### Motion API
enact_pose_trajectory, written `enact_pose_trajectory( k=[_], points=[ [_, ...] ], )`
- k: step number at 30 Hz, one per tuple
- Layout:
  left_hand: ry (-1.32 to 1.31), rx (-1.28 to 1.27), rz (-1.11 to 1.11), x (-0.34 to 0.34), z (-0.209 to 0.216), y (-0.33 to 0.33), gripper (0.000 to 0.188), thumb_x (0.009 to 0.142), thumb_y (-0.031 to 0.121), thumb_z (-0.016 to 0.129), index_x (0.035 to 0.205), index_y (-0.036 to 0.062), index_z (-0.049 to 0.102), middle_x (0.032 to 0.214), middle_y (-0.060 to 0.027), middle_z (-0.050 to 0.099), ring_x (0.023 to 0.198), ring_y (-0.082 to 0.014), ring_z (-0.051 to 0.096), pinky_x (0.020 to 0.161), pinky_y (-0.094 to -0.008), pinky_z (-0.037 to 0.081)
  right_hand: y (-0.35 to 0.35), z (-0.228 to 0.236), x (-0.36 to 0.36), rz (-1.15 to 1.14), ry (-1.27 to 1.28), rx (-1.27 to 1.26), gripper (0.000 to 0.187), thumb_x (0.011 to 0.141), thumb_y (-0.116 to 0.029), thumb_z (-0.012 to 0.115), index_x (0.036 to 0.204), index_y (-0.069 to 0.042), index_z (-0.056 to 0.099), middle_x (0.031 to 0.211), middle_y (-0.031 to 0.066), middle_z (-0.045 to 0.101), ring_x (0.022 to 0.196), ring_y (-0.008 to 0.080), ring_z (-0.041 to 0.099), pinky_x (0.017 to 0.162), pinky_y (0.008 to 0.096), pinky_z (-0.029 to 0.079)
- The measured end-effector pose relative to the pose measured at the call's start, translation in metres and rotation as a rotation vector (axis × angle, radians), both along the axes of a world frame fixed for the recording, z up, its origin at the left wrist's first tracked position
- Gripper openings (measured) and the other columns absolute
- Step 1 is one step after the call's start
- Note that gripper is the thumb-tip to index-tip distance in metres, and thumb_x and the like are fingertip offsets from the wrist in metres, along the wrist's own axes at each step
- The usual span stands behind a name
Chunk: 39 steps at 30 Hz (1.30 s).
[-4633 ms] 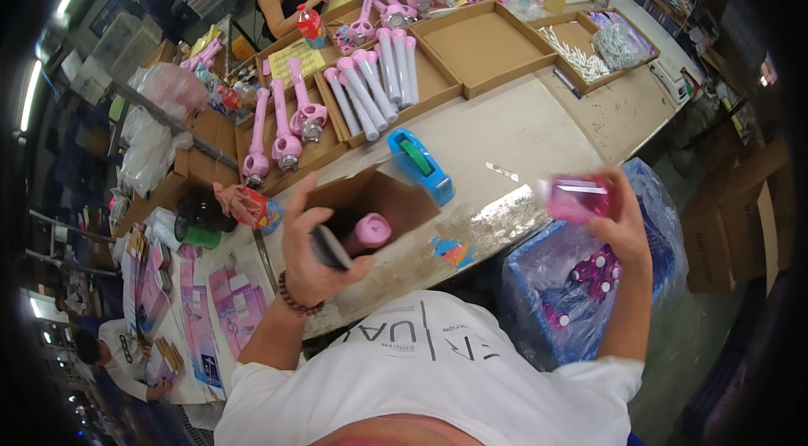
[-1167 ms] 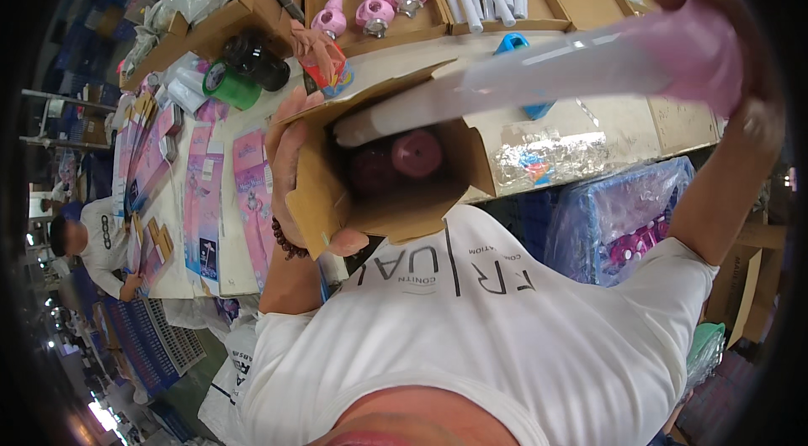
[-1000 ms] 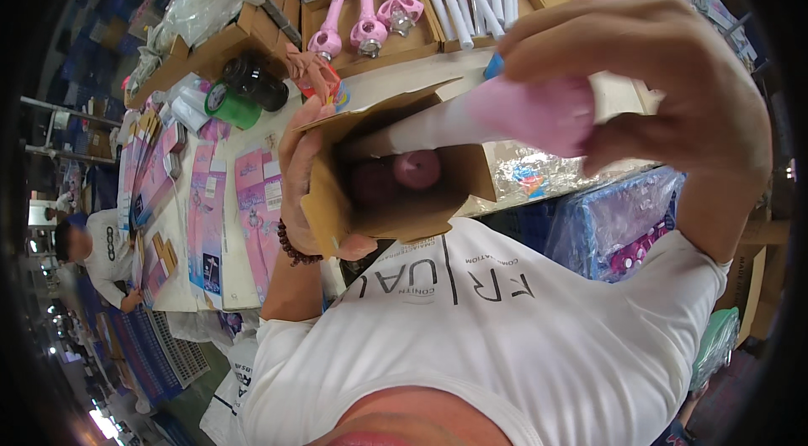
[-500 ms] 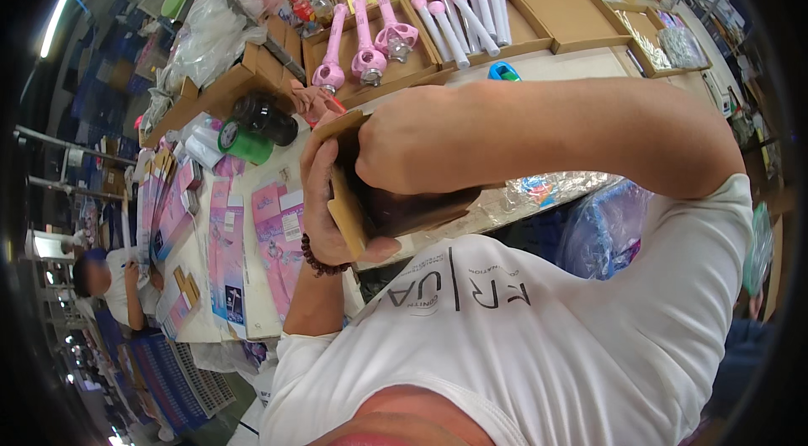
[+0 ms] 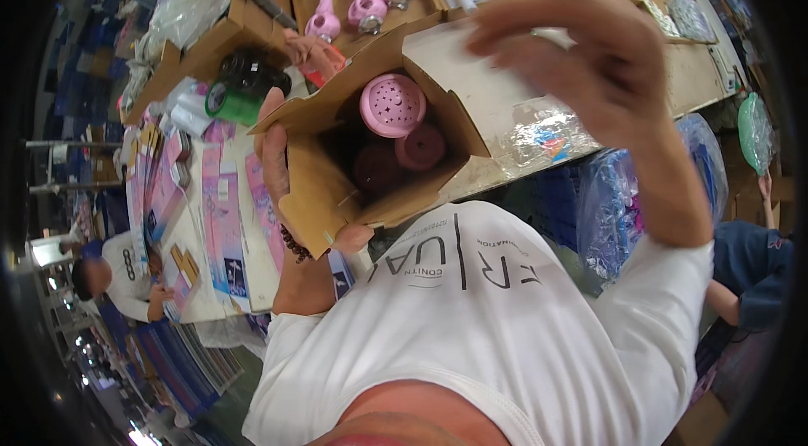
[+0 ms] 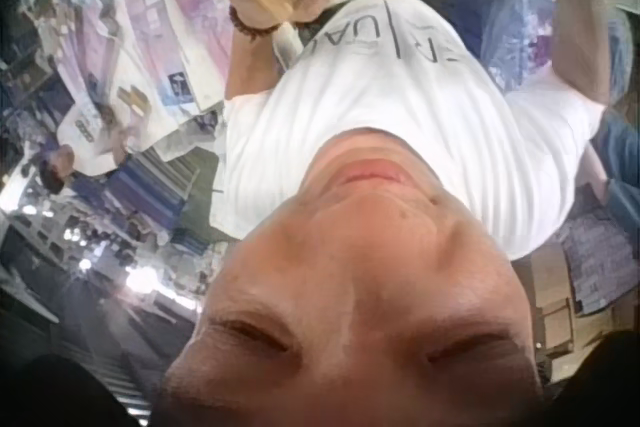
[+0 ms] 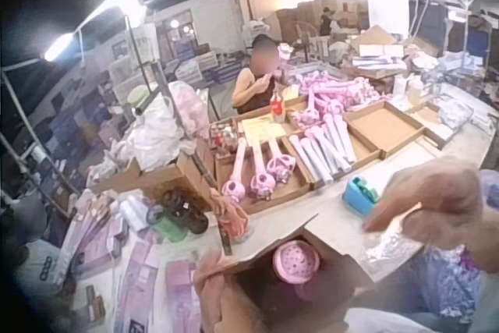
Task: The person assembles pink magic wands by inserting them into pink and blue boxes. They fold the box flaps, place the wand inside, and close the box. The process is repeated for multiple units on a cluttered workbench.
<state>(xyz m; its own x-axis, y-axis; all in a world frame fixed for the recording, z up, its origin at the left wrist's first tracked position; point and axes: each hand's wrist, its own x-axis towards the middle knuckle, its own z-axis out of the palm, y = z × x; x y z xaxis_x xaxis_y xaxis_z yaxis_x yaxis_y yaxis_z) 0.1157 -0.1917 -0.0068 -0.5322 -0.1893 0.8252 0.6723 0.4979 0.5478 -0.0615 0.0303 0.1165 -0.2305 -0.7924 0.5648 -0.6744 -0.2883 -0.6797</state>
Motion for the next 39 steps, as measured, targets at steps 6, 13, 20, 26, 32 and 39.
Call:
enact_pose_trajectory(
  k=[6, 13, 20, 26, 32, 39],
  points=[
    [-0.011, 0.008, 0.037, 0.02, -0.017, -0.007, 0.103, 0.069, 0.061, 0.077, 0.147, 0.0096, 0.033, 0.147, -0.0272, 0.028, 0.133, -0.0404, 0.037, 0.108, -0.0506, 0.035, 0.028, -0.122, 0.03, -0.265, -0.495, 0.091, 0.047, 0.096, -0.04, 0.058, 0.116, 0.003, 0.063, 0.112, 0.0107, 0.067, 0.096, 0.0159, 0.061, 0.085, 0.0307, 0.048],
    [-0.134, -0.134, 0.142, 0.024, 0.001, 0.003, 0.076, 0.09, 0.055, 0.057, 0.147, 0.0135, 0.028, 0.148, -0.0258, 0.025, 0.128, -0.035, 0.042, 0.106, -0.0467, 0.04, 0.023, -0.149, 0.042, -0.225, -0.477, 0.202, 0.05, 0.09, -0.041, 0.065, 0.119, 0.0, 0.063, 0.113, 0.0103, 0.066, 0.095, 0.0168, 0.062, 0.081, 0.029, 0.049],
    [0.115, -0.182, 0.125, -0.031, 0.008, 0.008, 0.065, 0.081, 0.055, 0.07, 0.123, 0.0124, 0.043, 0.146, -0.0272, 0.023, 0.133, -0.0436, 0.036, 0.107, -0.0502, 0.038, 0.007, -0.173, 0.068, -0.383, -0.248, -0.029, 0.116, 0.069, -0.024, 0.088, 0.153, -0.005, 0.01, 0.152, 0.0192, 0.031, 0.134, 0.0301, 0.042, 0.107, 0.0412, 0.038],
    [0.017, -0.243, 0.173, -0.075, 0.028, 0.042, 0.056, 0.078, 0.042, 0.079, 0.11, 0.0104, 0.046, 0.138, -0.0223, 0.033, 0.127, -0.0389, 0.043, 0.106, -0.0493, 0.039, -0.019, -0.172, 0.052, -0.432, -0.341, 0.018, 0.148, 0.055, -0.041, 0.093, 0.149, 0.003, -0.014, 0.151, 0.0328, 0.017, 0.14, 0.0426, 0.029, 0.115, 0.0406, 0.027],
    [-0.008, -0.271, 0.312, -0.13, 0.065, 0.12, 0.074, 0.065, 0.045, 0.089, 0.111, 0.0079, 0.044, 0.138, -0.0177, 0.034, 0.128, -0.0335, 0.042, 0.105, -0.0462, 0.043, 0.023, -0.142, -0.017, -0.406, -0.309, -0.144, 0.144, 0.058, -0.034, 0.091, 0.15, -0.002, -0.015, 0.15, 0.0233, 0.025, 0.138, 0.0366, 0.033, 0.11, 0.046, 0.033],
    [0.19, -0.39, 0.378, -0.203, 0.084, 0.172, 0.111, 0.059, 0.063, 0.084, 0.139, 0.0066, 0.032, 0.146, -0.0205, 0.029, 0.135, -0.0364, 0.035, 0.103, -0.049, 0.041, 0.132, -0.059, -0.155, -0.464, -0.362, -0.315, 0.131, 0.053, -0.027, 0.092, 0.151, 0.001, 0.009, 0.144, 0.0212, 0.035, 0.127, 0.0277, 0.044, 0.096, 0.0342, 0.044]
  ],
)
